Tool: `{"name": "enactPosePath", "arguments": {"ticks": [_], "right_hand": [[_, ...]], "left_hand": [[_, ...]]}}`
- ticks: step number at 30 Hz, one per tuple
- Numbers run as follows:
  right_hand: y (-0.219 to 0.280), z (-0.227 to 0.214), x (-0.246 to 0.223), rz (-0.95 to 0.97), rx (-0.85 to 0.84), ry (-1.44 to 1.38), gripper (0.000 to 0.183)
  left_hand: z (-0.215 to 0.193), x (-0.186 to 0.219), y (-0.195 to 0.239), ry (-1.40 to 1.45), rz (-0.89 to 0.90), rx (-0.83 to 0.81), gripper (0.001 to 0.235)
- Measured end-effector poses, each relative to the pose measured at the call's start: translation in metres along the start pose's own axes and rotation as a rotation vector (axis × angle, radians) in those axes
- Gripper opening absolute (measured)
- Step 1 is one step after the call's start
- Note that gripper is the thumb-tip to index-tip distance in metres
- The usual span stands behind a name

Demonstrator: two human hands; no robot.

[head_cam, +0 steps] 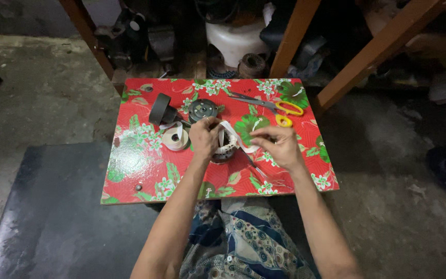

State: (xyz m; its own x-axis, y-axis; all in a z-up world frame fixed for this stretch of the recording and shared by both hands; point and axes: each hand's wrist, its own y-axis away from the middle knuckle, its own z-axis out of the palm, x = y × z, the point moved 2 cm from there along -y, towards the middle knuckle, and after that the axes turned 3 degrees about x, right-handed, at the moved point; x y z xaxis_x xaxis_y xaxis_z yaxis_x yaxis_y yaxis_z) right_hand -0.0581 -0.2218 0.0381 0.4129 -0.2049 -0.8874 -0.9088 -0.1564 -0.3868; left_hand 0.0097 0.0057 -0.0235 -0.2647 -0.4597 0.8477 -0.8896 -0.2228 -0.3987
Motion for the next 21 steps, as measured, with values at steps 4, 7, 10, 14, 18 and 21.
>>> {"name": "enactPosePath", "arguments": {"ticks": [4,7,10,14,18,21], "right_hand": [[0.003,0.013,0.002,-0.026,-0.108,0.413,0.014],[0.010,0.026,-0.003,-0.089,-0.117,0.511,0.016],[0.018,0.035,-0.011,-0.147,-0.133,0.361,0.022],[0.022,0.044,-0.016,-0.144,-0.108,0.565,0.013],[0.024,0.049,-0.015,-0.146,-0.101,0.637,0.014],[0.026,0.054,-0.011,-0.141,-0.074,0.675,0.016]], "left_hand": [[-0.001,-0.001,0.002,-0.014,-0.002,0.010,0.020],[-0.001,0.000,0.002,-0.003,-0.007,0.006,0.019],[-0.002,0.001,0.002,-0.005,-0.029,-0.005,0.019],[-0.003,0.003,0.003,0.005,-0.006,0.012,0.020],[-0.002,0.003,0.003,0.011,-0.009,0.012,0.020],[-0.002,0.002,0.002,-0.011,0.021,0.029,0.020]]}}
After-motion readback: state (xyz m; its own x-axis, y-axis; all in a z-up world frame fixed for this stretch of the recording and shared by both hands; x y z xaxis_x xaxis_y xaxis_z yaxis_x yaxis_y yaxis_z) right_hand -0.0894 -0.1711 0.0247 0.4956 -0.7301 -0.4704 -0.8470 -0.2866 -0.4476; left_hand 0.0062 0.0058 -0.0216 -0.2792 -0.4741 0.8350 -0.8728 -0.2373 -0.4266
